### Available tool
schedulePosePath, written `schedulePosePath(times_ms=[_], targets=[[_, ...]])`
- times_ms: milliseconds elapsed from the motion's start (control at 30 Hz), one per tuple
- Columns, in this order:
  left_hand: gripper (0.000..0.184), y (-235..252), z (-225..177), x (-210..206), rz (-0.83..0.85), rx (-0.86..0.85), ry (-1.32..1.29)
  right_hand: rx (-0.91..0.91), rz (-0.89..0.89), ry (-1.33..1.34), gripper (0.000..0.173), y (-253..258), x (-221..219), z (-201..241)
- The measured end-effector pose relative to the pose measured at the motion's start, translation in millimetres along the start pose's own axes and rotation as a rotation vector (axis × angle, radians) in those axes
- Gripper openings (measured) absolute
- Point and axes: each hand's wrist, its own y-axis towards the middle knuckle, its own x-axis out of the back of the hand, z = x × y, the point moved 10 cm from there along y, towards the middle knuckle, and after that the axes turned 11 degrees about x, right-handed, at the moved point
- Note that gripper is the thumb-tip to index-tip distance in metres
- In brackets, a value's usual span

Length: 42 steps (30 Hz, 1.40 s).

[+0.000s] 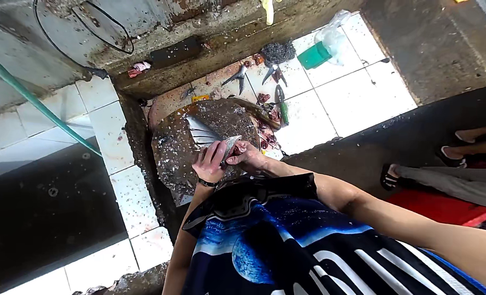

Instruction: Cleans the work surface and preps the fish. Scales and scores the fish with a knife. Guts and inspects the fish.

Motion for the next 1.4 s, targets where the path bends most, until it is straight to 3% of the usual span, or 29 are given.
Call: schedulePosePath(times_ms=[33,133,233,467,533,633,733,867,1033,1233,1400], targets=[[0.036,1.8,-0.8,-0.7,0.006,-0.004,-0.004,0.001,-0.015,-0.005,0.035,-0.2,2.0,0.6],[0.035,4.3,0.7,-4.1,0.028,0.008,-0.037,0.205,0.231,0.186,0.046,24.3,31.4,-33.6],[0.034,8.2,1.1,-4.1,0.031,0.008,-0.047,0.230,0.241,0.155,0.041,29.5,42.0,-37.6],[0.038,17.6,5.5,-4.4,0.169,-0.130,0.072,0.159,0.356,-0.553,0.021,22.4,46.5,-14.5],[0.040,21.9,4.4,-7.0,0.237,-0.149,0.053,0.169,0.376,-0.624,0.018,24.8,47.3,-17.9],[0.043,24.1,3.5,-11.6,0.321,-0.145,0.028,0.137,0.393,-0.551,0.020,26.4,50.3,-25.3],[0.043,18.3,3.0,-11.2,0.327,-0.140,0.007,0.055,0.409,-0.317,0.022,21.5,44.8,-26.8],[0.041,14.0,0.6,-10.3,0.328,-0.155,-0.005,-0.004,0.281,-0.101,0.027,23.3,39.6,-29.1],[0.036,19.9,-4.0,6.1,0.342,-0.080,-0.116,0.102,0.234,-0.037,0.018,24.5,36.5,-30.0],[0.035,0.1,21.7,-12.1,0.196,0.163,-0.325,0.240,0.281,0.018,0.018,24.3,33.9,-27.6],[0.041,-11.1,17.3,-15.1,0.179,0.190,-0.352,0.138,0.213,0.048,0.020,17.2,44.8,-36.0]])
